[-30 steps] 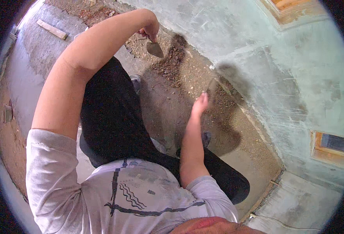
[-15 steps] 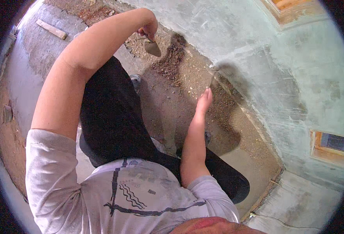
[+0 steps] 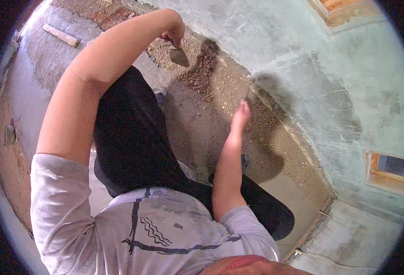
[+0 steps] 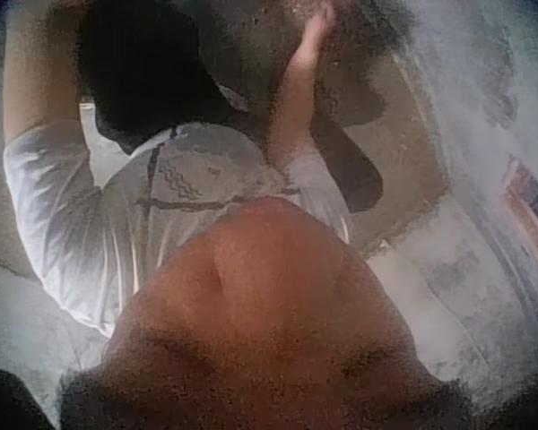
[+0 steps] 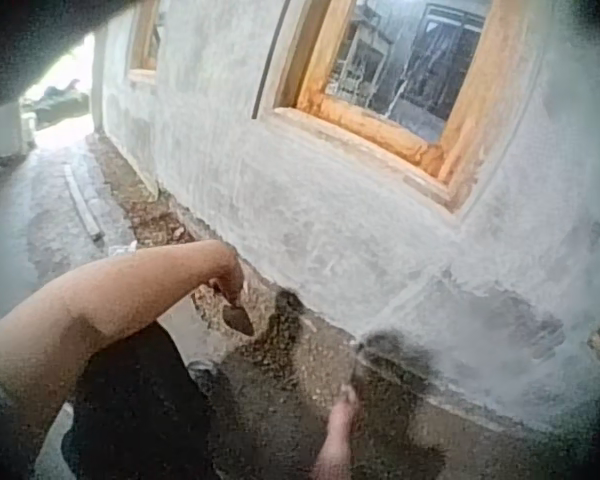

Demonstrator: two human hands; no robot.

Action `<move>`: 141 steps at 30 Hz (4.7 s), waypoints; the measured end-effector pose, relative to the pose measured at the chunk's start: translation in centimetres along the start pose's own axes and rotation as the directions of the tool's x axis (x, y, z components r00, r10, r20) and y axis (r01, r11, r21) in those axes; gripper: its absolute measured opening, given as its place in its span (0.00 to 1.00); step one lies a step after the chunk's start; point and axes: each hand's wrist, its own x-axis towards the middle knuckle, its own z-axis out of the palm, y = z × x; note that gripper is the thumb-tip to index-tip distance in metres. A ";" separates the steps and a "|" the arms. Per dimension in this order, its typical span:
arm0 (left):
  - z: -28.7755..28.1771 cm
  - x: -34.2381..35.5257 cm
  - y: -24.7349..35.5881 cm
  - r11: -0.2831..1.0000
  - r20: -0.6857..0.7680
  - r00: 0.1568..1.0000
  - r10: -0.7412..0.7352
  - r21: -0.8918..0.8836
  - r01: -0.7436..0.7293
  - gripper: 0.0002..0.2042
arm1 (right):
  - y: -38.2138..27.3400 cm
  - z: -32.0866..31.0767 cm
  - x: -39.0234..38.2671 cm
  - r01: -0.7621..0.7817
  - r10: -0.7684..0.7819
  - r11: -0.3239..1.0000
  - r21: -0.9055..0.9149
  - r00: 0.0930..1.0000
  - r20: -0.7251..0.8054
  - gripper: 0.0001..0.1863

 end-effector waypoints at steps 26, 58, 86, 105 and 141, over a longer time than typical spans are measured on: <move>-0.3 -0.3 -0.1 0.997 0.043 0.999 0.004 -0.076 0.000 0.24 | -2.8 -1.0 0.4 0.076 -0.082 0.994 -0.079 0.993 -0.081 0.20; 1.7 -0.3 -2.6 0.996 0.080 0.997 -0.017 -0.089 0.024 0.15 | 3.0 5.1 -4.2 -0.213 0.262 0.939 -0.270 0.951 0.164 0.20; 0.9 -1.2 -1.9 0.985 0.169 0.982 -0.089 -0.135 0.112 0.20 | -5.8 4.0 1.0 0.015 -0.020 0.988 0.157 0.999 0.025 0.22; 1.2 -1.3 -2.6 0.988 0.152 0.982 -0.115 -0.089 0.130 0.21 | 6.1 5.6 -4.5 -0.443 0.451 0.892 -0.090 0.856 0.255 0.23; 30.6 17.2 6.3 0.525 -0.476 0.846 -0.240 -0.797 -0.300 0.24 | -2.7 -2.3 -3.5 0.118 0.269 0.690 -0.714 0.874 0.405 0.19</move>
